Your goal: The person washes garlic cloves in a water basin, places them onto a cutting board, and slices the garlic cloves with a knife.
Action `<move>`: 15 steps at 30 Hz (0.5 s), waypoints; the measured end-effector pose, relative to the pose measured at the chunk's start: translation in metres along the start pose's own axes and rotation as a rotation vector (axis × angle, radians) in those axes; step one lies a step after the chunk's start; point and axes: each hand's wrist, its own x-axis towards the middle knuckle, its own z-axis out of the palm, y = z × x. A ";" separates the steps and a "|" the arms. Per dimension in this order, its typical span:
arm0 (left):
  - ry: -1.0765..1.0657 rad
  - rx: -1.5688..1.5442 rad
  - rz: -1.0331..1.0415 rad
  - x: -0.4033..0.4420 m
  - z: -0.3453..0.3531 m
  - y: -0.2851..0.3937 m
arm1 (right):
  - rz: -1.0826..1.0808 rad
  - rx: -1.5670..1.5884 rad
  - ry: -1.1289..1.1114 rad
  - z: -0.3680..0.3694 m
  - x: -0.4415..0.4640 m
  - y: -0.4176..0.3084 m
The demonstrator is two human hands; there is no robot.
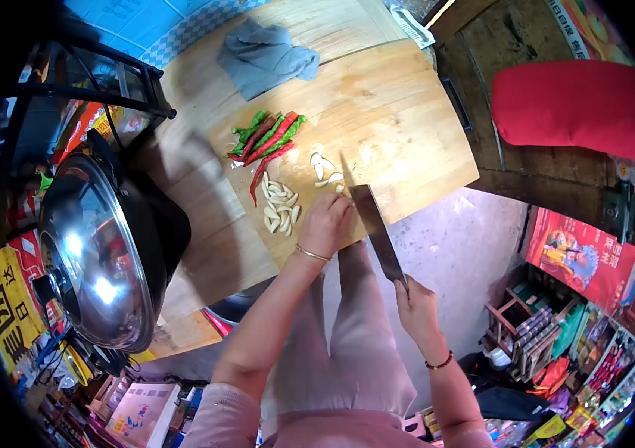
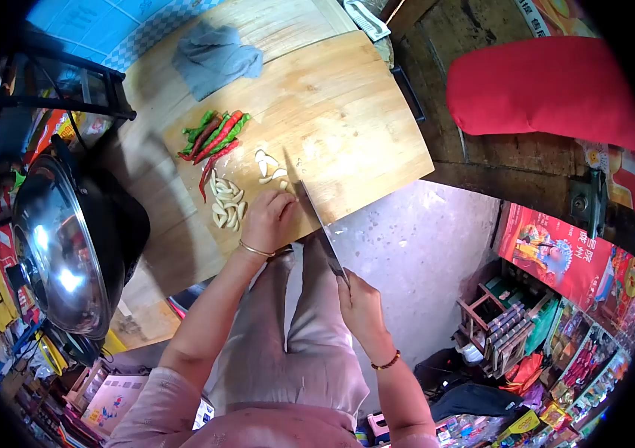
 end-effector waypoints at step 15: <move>0.004 0.053 -0.024 0.000 -0.001 -0.005 | -0.110 -0.020 0.154 0.019 0.018 0.000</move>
